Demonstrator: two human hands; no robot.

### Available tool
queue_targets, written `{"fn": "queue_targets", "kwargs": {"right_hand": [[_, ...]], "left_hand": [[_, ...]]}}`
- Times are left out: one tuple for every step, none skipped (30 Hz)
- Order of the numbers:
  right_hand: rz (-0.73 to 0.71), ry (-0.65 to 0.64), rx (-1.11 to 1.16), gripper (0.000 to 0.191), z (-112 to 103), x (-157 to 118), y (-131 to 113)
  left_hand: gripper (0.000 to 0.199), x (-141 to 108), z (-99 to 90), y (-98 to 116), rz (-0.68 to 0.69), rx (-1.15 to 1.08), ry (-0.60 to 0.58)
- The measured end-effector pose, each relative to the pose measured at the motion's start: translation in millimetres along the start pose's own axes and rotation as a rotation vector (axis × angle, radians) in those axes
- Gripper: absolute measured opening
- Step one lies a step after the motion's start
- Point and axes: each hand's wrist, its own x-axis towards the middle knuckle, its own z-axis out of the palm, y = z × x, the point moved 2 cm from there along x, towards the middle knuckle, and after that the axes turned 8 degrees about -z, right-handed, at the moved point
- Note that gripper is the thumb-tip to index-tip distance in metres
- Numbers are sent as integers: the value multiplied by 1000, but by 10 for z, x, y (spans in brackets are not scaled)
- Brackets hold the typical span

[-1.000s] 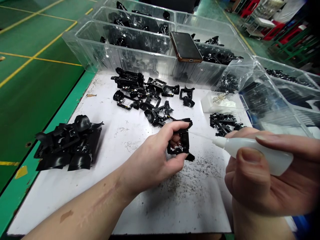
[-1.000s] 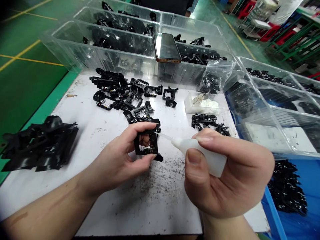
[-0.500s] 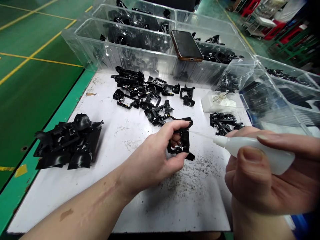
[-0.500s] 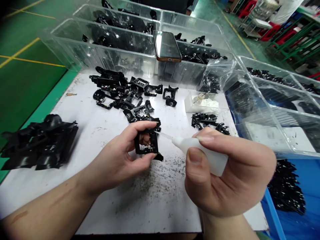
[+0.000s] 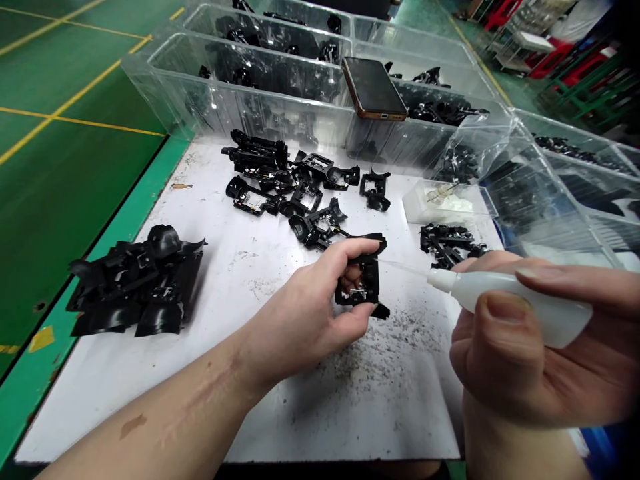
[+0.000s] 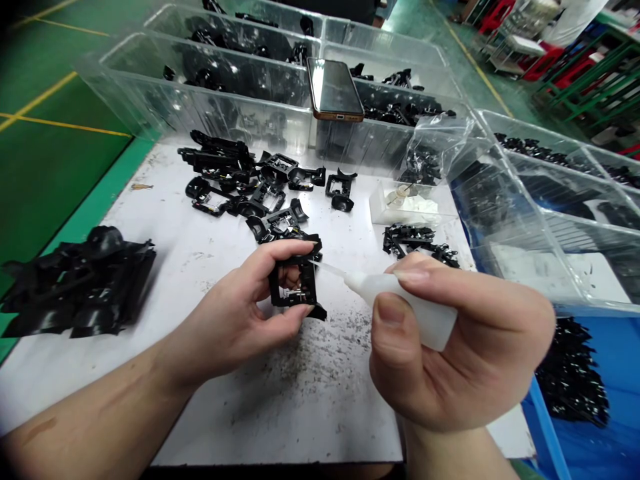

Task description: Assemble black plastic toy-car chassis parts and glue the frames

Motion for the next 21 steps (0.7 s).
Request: {"fn": "queue_targets", "kwargs": {"right_hand": [[-11,1,-12,35,0,-3,-3],[-18,5,-30,33,-2,-6,-6],[-25,9,-46,31,-2,-8,-9],[-29,13,-60,29,-3,-9,-10],[-29,14,-66,29,-2,-9,-9],[-26,10,-60,29,0,-7,-7],[-23,4,-47,29,3,-5,-3],[-23,-2,-33,31,4,-2,1],[-26,-12,-21,33,5,1,4],[-23,-18,-15,34,4,3,8],[-32,-24,-10,35,1,4,8],[-42,-26,-8,36,-5,4,8],[-53,-28,-5,38,-11,2,6],[-69,-37,7,39,-16,-1,4],[-81,-50,24,40,-21,-6,2],[-86,-58,35,40,-25,-12,3],[-79,-55,32,40,-30,-19,8],[-64,-42,8,41,-36,-25,16],[-61,-9,-27,39,-42,-30,23],[-59,48,-76,36,-52,-33,29],[-58,121,-121,33,-62,-36,33]], "left_hand": [[62,-2,1,-1,2,0,3],[62,-3,1,-1,2,1,2],[62,-5,2,0,2,3,0],[62,-5,2,1,0,5,-2],[63,-6,1,2,0,6,-5],[63,-5,-1,3,-2,7,-9],[62,-5,-2,3,0,11,-12],[62,-4,-5,2,6,17,-15],[62,-4,-7,-1,12,26,-17],[62,-4,-8,-5,20,39,-18],[62,-4,-9,-10,30,54,-18],[61,-4,-8,-15,41,71,-15],[62,-4,-6,-20,52,90,-13],[62,-4,-3,-23,61,109,-11],[61,-4,-1,-24,69,126,-8],[61,-3,2,-24,71,134,-6],[61,-1,2,-23,63,130,-5],[61,1,1,-21,44,111,-4],[61,4,-3,-20,22,80,-3],[61,6,-8,-19,-2,41,-5],[61,7,-13,-19,-26,0,-14]]}}
